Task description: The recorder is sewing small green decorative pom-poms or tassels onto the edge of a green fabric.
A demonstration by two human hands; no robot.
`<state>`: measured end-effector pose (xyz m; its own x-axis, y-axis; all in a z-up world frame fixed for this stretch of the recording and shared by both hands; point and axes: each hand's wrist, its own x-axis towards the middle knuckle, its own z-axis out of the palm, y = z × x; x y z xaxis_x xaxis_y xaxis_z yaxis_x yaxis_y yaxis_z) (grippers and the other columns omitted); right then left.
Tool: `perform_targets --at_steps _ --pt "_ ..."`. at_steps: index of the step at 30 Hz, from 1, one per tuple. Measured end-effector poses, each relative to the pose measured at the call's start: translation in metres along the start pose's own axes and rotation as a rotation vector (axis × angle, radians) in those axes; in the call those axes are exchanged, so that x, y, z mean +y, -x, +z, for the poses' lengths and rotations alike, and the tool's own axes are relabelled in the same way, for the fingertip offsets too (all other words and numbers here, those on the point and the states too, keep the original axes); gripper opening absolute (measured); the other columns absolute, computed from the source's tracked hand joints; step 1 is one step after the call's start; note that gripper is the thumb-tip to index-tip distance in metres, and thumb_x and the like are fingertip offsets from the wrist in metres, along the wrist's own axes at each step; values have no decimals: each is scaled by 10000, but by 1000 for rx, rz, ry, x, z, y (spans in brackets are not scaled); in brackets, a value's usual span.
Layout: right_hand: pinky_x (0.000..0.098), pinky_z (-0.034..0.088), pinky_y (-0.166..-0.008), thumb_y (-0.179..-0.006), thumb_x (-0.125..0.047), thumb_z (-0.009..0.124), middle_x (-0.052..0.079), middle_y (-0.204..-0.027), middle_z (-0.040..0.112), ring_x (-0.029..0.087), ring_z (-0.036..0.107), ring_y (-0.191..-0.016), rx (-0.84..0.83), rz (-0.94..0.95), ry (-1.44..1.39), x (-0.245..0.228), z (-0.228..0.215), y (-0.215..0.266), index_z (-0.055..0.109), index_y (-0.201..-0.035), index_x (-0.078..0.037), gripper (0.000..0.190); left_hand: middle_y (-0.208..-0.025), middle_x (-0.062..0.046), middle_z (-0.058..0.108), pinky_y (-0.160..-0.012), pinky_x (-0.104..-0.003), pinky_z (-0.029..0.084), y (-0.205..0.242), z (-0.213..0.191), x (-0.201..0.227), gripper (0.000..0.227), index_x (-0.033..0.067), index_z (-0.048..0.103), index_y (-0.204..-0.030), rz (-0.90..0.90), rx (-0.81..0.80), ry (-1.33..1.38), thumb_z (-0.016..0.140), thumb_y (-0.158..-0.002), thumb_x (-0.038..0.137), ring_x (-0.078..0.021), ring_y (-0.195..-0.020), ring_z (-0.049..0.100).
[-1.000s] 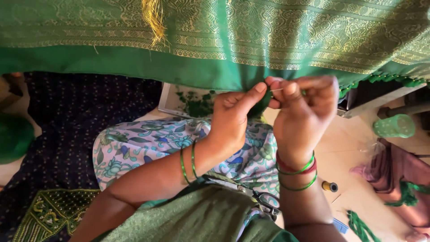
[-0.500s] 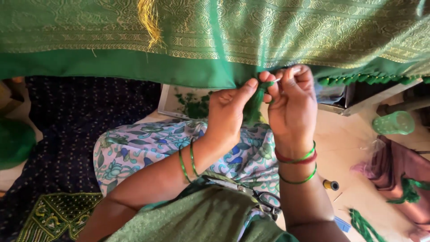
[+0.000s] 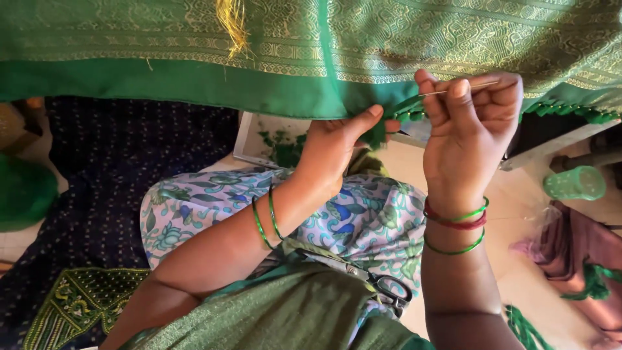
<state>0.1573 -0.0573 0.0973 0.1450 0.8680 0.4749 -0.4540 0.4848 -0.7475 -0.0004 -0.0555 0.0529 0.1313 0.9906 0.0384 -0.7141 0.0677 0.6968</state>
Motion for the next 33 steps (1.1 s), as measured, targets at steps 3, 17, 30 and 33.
perform_targets --at_steps 3,17,30,33 --pt "484 575 -1078 -1159 52 638 135 -983 662 253 716 -967 -34 -19 -3 0 2 0 489 -1121 -16 169 -996 -122 774 -734 -295 541 1 -2 2 182 3 696 -1092 -24 22 -77 700 -975 143 -177 -892 740" --pt "354 599 -670 -1261 -112 567 208 -986 699 327 744 -886 -90 -8 71 -21 -6 27 491 -1236 -20 123 -1005 -95 738 -820 -406 551 8 -44 3 129 80 733 -1118 895 -216 -1126 684 -999 78 -311 -896 715" --pt "414 524 -1077 -1166 -401 463 176 -1206 662 267 674 -1111 -222 26 437 42 -4 102 529 -1229 27 438 -835 11 660 -664 -228 445 -2 -56 -32 220 5 707 -1065 4 -189 -292 538 -1090 144 -49 -724 556" --pt "384 536 -1012 -1174 -335 470 120 -1155 661 205 674 -1028 -42 205 257 62 -22 83 569 -1216 4 356 -778 21 598 -607 -226 379 -7 -65 -44 221 2 715 -1059 42 -182 -305 534 -1094 123 -47 -660 471"
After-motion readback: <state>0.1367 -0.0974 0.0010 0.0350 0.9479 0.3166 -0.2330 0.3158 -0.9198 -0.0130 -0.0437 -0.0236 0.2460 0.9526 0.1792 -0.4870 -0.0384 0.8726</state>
